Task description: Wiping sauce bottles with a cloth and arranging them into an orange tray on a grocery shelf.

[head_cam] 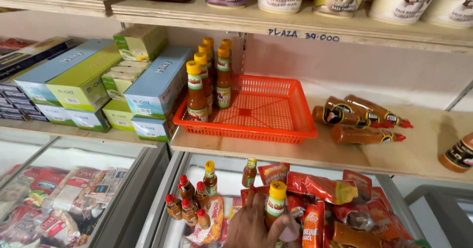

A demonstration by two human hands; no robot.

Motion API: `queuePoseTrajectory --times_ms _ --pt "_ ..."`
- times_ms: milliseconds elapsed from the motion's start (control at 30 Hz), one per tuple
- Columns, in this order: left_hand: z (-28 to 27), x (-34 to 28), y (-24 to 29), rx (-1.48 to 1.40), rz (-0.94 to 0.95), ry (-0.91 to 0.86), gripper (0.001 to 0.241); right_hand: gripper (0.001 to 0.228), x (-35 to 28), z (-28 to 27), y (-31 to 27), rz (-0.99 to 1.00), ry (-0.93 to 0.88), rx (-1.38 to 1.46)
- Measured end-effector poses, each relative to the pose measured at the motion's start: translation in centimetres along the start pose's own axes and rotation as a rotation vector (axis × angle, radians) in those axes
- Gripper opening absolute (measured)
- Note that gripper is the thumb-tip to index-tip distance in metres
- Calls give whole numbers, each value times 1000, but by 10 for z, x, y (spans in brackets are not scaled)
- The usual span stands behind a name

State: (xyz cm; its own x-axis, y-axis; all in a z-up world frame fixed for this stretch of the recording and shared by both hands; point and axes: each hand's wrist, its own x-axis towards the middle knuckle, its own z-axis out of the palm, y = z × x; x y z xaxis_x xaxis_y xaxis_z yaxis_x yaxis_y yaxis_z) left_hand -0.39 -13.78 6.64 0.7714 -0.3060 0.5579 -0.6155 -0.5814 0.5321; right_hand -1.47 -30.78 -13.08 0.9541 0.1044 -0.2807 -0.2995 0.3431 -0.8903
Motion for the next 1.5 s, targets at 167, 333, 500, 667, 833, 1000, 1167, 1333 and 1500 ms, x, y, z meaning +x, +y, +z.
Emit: queuePoseTrajectory --times_ms 167,333,500,667,833,1000,1167,1333,1500 --pt "-30 49 11 -405 -506 18 44 75 -18 19 -98 -72 78 -110" --pt "-58 50 -5 -454 -702 208 25 77 -32 46 -155 -149 -29 -117" --pt "-94 60 -17 -122 -84 288 19 65 -38 124 -232 -541 -97 -289" --pt "-126 95 -42 124 112 314 43 53 3 187 -287 -868 -107 -381" --pt "-126 122 -83 432 299 346 49 44 70 226 -316 -885 45 -440" --pt "-107 121 -109 430 263 302 55 45 103 257 -329 -706 347 -823" --pt "-114 122 -114 385 314 272 54 53 145 262 -319 -703 244 -969" --pt "-115 124 -114 265 230 182 43 69 143 269 -318 -460 323 -980" --pt "-113 122 -118 274 249 275 49 50 151 263 -310 -557 153 -793"
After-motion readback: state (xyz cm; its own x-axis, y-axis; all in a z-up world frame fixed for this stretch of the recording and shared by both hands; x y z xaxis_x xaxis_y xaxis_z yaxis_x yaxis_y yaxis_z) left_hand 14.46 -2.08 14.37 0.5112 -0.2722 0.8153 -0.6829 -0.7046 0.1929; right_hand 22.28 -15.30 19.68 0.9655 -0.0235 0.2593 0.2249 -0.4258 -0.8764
